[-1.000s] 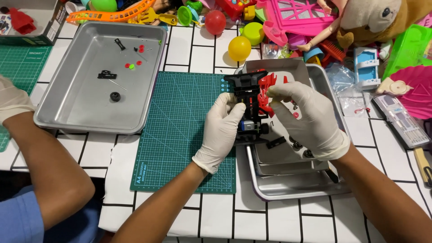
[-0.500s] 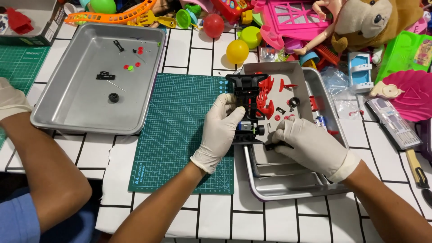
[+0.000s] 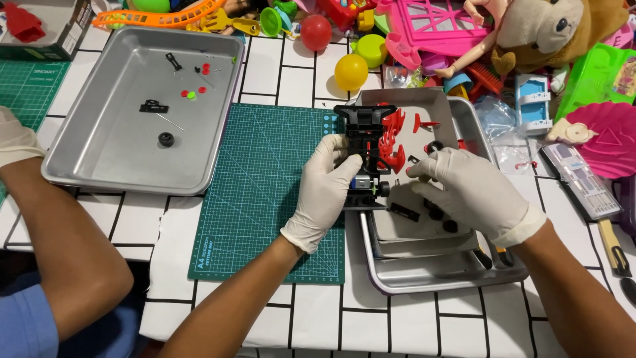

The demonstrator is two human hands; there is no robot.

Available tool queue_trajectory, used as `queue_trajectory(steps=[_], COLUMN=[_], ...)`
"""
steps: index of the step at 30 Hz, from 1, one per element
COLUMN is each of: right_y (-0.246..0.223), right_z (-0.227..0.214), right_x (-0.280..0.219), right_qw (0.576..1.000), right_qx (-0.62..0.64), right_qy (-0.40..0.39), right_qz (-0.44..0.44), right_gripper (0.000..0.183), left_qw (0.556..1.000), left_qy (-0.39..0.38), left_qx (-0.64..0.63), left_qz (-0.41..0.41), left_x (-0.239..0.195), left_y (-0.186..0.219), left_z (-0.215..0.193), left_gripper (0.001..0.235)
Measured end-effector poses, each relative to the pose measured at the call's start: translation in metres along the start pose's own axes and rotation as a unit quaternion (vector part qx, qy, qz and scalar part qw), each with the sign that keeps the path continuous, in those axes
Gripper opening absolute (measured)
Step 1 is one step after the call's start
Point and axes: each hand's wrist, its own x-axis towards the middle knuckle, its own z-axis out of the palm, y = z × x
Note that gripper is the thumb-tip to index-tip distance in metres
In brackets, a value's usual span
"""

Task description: Assembling a toy car chassis by installing gears, a motor, and plastic covers on a workspace.

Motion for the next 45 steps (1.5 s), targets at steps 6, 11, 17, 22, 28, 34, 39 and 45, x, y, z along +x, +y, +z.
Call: queue_trajectory(steps=[6, 11, 17, 22, 28, 34, 39, 45], right_y=[-0.008, -0.002, -0.002, -0.023, -0.027, -0.066, -0.071, -0.07], right_z=[0.016, 0.033, 0.026, 0.002, -0.032, -0.051, -0.043, -0.039], right_x=[0.022, 0.02, 0.019, 0.017, 0.019, 0.033, 0.034, 0.034], right_qw=[0.995, 0.99, 1.0, 0.99, 0.955, 0.952, 0.953, 0.941], right_qx=[-0.081, -0.119, -0.021, 0.128, 0.241, 0.231, 0.231, 0.27], right_qy=[-0.014, -0.026, -0.023, 0.0, 0.157, 0.163, 0.172, 0.182], right_qz=[-0.064, -0.066, 0.001, 0.06, -0.068, -0.114, -0.097, -0.093], right_gripper=[0.027, 0.025, 0.018, 0.022, 0.018, 0.019, 0.019, 0.022], left_qw=[1.0, 1.0, 1.0, 1.0, 0.984, 0.973, 0.978, 0.981], left_qy=[0.007, 0.005, 0.016, 0.015, -0.007, -0.058, -0.054, -0.046], left_qx=[0.013, 0.019, -0.007, -0.002, 0.117, 0.129, 0.127, 0.092], left_qz=[0.0, -0.007, -0.022, 0.01, 0.136, 0.185, 0.154, 0.163], left_x=[0.002, 0.001, 0.003, -0.005, -0.008, -0.011, -0.012, -0.01], left_y=[-0.002, -0.002, -0.009, 0.008, 0.004, -0.003, -0.001, -0.008], left_z=[0.0, 0.0, 0.001, 0.002, -0.003, -0.001, 0.0, 0.0], left_gripper=[0.021, 0.024, 0.036, 0.049, 0.028, 0.009, 0.007, 0.005])
